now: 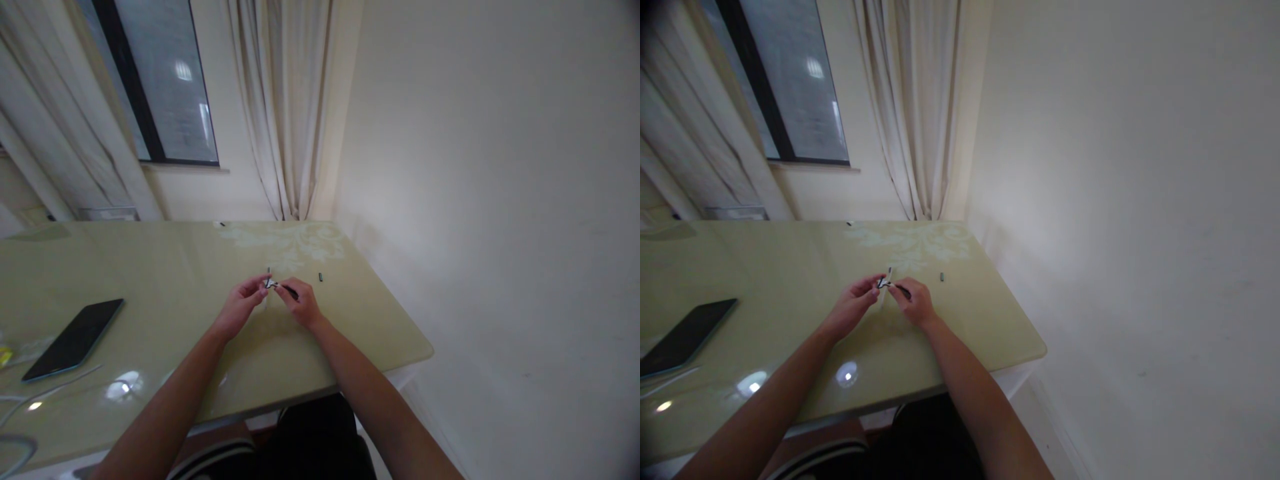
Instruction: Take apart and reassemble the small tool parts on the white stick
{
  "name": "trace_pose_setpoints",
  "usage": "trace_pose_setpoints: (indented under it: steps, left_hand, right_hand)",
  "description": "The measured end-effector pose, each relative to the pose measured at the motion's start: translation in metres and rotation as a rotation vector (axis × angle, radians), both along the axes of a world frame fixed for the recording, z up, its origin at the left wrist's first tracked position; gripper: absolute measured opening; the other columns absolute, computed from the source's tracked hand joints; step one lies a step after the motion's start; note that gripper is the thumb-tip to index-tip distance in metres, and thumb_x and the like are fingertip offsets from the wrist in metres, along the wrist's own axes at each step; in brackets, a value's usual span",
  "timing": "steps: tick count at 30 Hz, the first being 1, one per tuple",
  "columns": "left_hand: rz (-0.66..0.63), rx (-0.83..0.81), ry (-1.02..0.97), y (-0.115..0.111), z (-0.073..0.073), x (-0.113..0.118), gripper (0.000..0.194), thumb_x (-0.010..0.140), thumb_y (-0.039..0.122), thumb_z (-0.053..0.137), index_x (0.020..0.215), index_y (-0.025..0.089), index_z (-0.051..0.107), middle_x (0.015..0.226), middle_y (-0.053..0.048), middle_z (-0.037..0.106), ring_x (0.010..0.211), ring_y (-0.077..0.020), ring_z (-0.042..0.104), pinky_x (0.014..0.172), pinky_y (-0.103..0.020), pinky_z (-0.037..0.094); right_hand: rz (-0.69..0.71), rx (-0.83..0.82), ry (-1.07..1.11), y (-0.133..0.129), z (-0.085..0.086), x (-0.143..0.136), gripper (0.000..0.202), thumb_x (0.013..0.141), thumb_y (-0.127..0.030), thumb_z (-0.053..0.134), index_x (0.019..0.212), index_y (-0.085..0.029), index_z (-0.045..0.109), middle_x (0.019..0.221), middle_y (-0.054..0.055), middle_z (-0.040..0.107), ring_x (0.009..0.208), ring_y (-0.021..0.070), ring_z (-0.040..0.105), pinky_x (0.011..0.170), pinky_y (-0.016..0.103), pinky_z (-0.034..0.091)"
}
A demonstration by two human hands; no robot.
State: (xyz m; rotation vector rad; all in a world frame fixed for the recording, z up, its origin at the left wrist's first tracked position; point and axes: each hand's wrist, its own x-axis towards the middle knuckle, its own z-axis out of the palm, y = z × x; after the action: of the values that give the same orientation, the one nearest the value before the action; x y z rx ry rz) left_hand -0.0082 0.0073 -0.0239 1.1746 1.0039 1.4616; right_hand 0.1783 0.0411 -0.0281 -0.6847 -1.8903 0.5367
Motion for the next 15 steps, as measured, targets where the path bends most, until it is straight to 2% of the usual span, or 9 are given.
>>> trace_pose_setpoints:
  steps: [8,15]
  left_hand:
    - [0.019,0.007,0.054,-0.0015,0.0066,-0.0015,0.053,0.056,0.042,0.097,0.104,0.023,0.083,0.071,0.003,0.059,0.072,-0.0125,0.054,0.071,-0.024,0.045]
    - [0.051,0.043,0.084,0.0002,0.0013,-0.0017,0.056,0.066,0.051,0.09,0.113,0.022,0.079,0.082,0.0,0.064,0.073,-0.0129,0.052,0.068,-0.024,0.042]
  right_hand:
    - [0.017,0.059,-0.102,-0.0004,0.0023,0.0057,0.034,0.104,-0.045,0.053,0.104,-0.021,0.077,0.085,0.006,0.071,0.078,0.0174,0.063,0.076,0.027,0.048]
    - [-0.006,0.02,-0.042,0.0022,0.0019,0.0008,0.033,0.104,-0.044,0.056,0.104,-0.02,0.078,0.087,0.006,0.071,0.08,0.0171,0.062,0.077,0.028,0.048]
